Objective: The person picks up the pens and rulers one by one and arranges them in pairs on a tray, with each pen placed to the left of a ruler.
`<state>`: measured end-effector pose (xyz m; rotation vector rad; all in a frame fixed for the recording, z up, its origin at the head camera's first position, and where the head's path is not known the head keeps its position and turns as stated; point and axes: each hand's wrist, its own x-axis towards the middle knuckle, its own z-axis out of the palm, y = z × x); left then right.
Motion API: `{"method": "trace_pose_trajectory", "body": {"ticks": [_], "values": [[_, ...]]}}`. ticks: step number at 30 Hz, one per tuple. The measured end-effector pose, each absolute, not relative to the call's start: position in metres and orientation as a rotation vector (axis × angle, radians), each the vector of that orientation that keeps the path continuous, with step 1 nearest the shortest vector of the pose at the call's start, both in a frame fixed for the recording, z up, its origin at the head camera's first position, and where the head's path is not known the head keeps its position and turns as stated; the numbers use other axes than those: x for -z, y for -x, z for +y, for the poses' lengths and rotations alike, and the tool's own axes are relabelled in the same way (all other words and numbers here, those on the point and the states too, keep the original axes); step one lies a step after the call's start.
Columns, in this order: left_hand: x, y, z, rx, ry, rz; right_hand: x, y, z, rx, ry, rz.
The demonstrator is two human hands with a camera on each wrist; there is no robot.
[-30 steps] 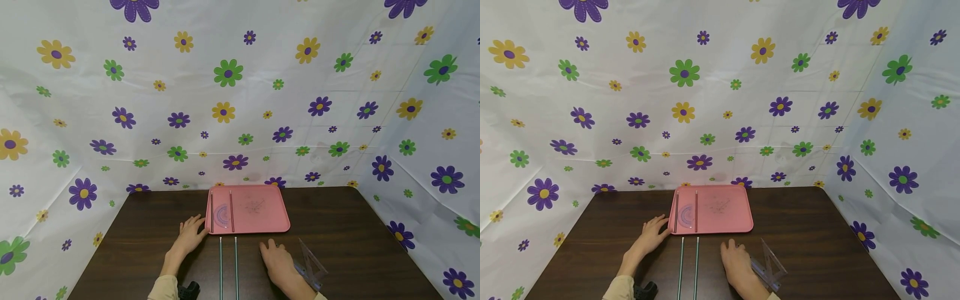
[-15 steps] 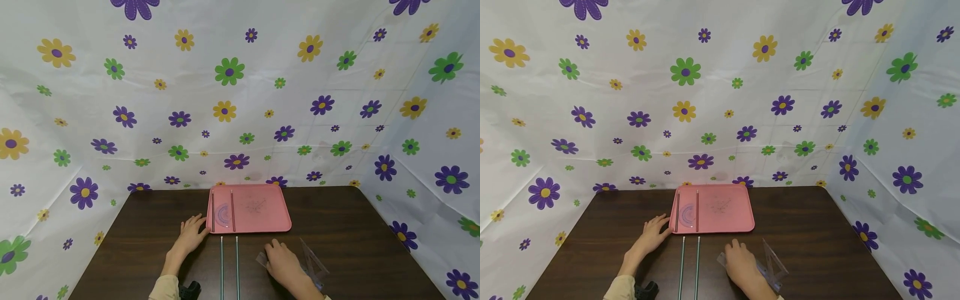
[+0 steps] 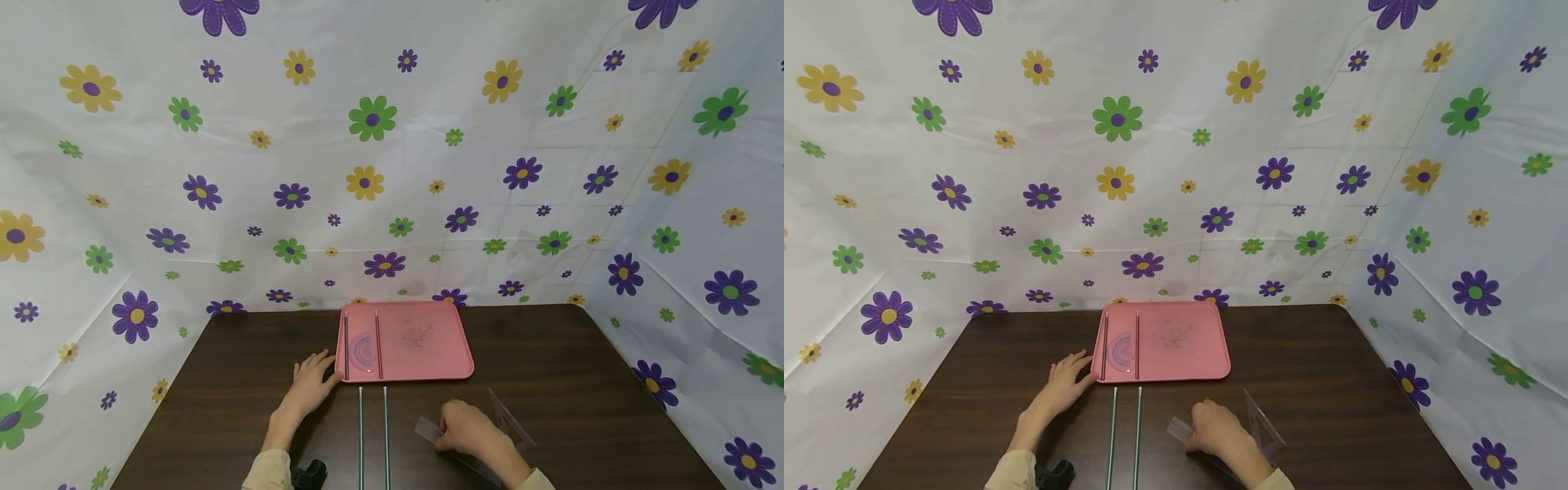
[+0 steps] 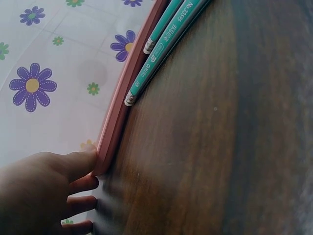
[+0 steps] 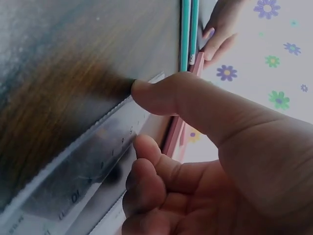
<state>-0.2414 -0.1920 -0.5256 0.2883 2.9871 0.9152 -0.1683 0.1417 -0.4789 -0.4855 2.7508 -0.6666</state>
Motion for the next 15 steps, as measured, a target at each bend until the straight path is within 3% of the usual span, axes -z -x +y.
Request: {"method": "trace_pose_trajectory", "body": {"ticks": [11,15], "values": [[0.5255,0.2406,-0.1914,-0.922,-0.270,2.980,0.4808,0.1711,0.1437,0.707,0.425,2.794],[0.5265,0.2400,-0.1917,-0.923,-0.272,2.975,0.4787,0.1786,0.1469,0.740,0.538,2.746]]}}
